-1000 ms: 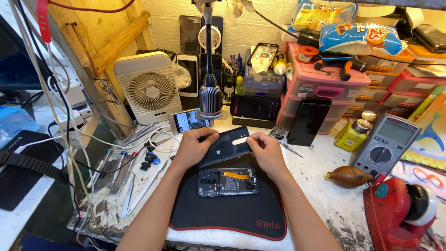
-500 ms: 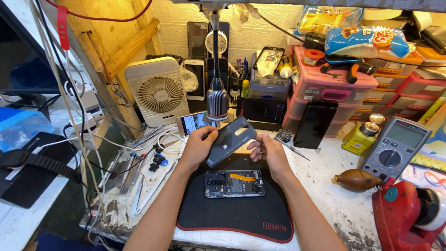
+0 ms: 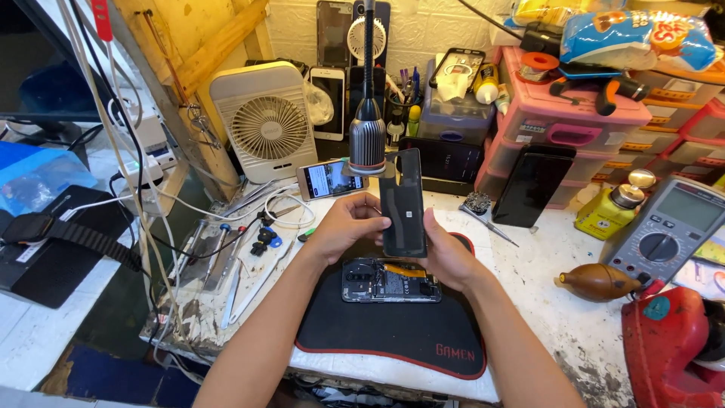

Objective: Disassembling and reassembling internal components and the back cover of a mobile phone on a repair bench.

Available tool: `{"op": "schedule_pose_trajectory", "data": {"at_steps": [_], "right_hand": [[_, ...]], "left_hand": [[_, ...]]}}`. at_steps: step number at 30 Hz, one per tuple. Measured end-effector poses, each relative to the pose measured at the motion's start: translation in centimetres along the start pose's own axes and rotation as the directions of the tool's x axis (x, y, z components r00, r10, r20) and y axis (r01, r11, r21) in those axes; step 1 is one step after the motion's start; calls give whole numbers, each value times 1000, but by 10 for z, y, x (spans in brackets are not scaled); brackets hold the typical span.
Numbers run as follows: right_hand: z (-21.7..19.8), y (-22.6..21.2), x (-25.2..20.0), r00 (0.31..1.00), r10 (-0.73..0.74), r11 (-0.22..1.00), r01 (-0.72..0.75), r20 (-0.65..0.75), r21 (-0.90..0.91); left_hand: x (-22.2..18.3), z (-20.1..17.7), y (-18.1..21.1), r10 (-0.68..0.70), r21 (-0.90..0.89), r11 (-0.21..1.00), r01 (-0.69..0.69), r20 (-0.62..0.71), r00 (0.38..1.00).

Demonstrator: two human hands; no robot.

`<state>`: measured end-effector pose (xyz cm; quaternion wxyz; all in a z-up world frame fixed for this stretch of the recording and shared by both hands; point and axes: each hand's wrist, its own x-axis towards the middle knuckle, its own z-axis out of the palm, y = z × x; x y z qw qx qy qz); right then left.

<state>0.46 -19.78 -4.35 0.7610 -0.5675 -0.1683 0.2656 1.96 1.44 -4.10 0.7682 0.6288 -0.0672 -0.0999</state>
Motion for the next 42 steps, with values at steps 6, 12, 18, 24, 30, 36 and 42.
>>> {"op": "schedule_pose_trajectory", "data": {"at_steps": [6,12,18,24,30,36,42], "right_hand": [[6,-21,-8,997,-44,985,32,67,171],[-16,-18,3,977,68,964,-12,-200,267],[-44,-12,10,933,89,924,53,-348,379],[-32,-21,5,934,86,929,51,-347,367],[-47,-12,9,930,70,913,86,-361,399],[-47,-14,14,875,104,910,108,-472,400],[-28,-36,2,871,79,934,105,-485,341]], "left_hand": [[-15,15,23,80,232,970,-67,-47,996],[12,-17,-16,320,628,730,-272,39,947],[-2,-21,11,158,707,696,-126,21,987],[-10,-19,27,226,745,654,-134,-23,974],[-33,-1,63,52,664,715,-218,260,964],[-47,37,50,-360,873,409,-266,422,832],[-43,58,42,-364,944,246,-220,301,881]]}}
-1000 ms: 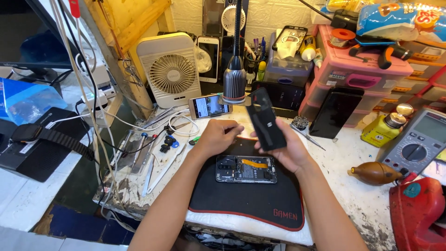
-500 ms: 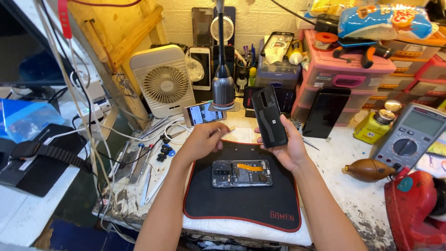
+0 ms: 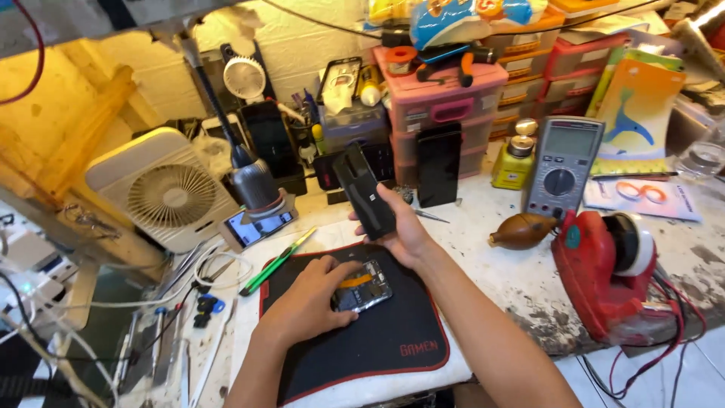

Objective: Disassembling and reassembling internal components and the back cover of a mobile phone on a repair bench.

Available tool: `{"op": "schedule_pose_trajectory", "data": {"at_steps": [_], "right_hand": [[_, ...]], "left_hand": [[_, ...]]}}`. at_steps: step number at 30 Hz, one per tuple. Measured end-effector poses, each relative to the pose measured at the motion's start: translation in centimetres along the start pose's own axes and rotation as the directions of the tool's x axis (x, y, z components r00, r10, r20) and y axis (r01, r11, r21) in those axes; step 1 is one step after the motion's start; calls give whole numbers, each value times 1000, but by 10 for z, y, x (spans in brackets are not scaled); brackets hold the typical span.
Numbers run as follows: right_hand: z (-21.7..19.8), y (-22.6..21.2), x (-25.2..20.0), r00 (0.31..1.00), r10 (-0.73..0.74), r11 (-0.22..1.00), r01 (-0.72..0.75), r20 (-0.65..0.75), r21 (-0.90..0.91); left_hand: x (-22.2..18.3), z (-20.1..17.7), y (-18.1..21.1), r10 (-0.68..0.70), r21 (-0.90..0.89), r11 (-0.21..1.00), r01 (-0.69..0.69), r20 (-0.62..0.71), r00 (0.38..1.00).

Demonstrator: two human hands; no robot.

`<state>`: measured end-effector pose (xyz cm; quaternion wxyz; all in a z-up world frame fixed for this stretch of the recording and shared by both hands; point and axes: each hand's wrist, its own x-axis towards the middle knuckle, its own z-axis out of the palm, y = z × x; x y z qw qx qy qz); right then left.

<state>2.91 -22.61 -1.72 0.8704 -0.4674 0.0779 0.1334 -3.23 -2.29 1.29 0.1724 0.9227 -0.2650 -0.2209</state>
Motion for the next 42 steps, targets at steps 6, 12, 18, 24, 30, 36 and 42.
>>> {"op": "schedule_pose_trajectory", "data": {"at_steps": [6,12,18,24,30,36,42], "right_hand": [[-24,14,25,1000,-21,995,19,14,94],[-14,2,8,999,-32,998,32,8,48],[-14,0,7,999,-39,997,38,9,69],[-18,2,11,999,-43,996,41,13,80],[-21,5,15,994,-101,992,98,-41,-75],[-23,20,15,840,-541,300,238,41,-924],[-21,35,13,773,-574,75,380,271,-922]], "left_hand": [[4,5,-16,63,-51,996,-73,-173,983],[-1,-4,-24,73,-35,996,-82,-207,976],[-14,-14,3,108,-33,993,-111,-93,990],[-19,-17,26,81,-42,996,-82,-9,997],[-14,-8,-22,91,-118,985,-125,-257,962],[-14,-13,-73,-21,-209,972,-110,-544,839],[-5,-7,-83,-110,-421,850,-318,-731,673]]}}
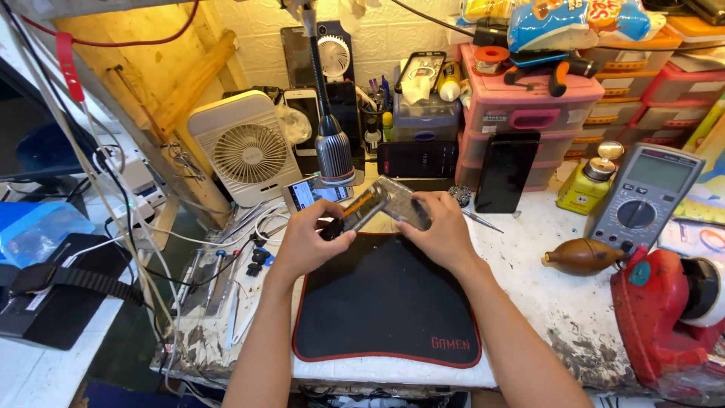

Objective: Disassembling and reassembling internal components and the back cover of a mobile phone on a repair bench.

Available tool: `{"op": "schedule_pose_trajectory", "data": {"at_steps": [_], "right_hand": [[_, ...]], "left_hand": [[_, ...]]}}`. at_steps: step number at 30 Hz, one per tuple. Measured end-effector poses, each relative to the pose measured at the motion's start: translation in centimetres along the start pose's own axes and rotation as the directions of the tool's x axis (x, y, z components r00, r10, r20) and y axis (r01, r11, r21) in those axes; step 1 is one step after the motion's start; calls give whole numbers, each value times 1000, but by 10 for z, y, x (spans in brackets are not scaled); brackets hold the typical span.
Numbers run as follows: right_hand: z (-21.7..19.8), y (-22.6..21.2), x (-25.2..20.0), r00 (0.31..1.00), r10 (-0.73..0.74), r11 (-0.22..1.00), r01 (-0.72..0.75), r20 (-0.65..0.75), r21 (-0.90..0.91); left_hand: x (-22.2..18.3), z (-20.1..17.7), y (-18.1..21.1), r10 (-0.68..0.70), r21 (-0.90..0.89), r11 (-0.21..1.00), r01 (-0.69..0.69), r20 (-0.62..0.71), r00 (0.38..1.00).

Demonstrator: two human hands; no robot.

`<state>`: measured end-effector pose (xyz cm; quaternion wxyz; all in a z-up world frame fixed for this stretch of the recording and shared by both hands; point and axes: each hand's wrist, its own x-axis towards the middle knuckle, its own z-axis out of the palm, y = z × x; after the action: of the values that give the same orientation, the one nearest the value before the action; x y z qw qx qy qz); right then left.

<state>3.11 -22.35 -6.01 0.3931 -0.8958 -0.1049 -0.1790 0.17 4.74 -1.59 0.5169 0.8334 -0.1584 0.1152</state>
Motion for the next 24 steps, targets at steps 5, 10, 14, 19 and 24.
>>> {"op": "schedule_pose_trajectory", "data": {"at_steps": [5,10,14,19,24], "right_hand": [[0,-41,-12,985,156,961,-168,70,220],[-10,-70,-14,933,293,878,-348,207,329],[-5,-73,-14,936,276,827,-347,217,443],[5,-70,-14,910,295,672,-415,292,613],[6,-62,-18,944,258,738,-329,204,589]], "left_hand": [[5,31,-9,-130,-342,936,83,-117,985],[9,48,-7,-293,-568,806,167,-137,946],[5,51,14,-449,-716,649,259,-85,889],[8,51,16,-530,-776,537,331,-5,848],[8,54,11,-565,-813,440,382,80,821]]}}
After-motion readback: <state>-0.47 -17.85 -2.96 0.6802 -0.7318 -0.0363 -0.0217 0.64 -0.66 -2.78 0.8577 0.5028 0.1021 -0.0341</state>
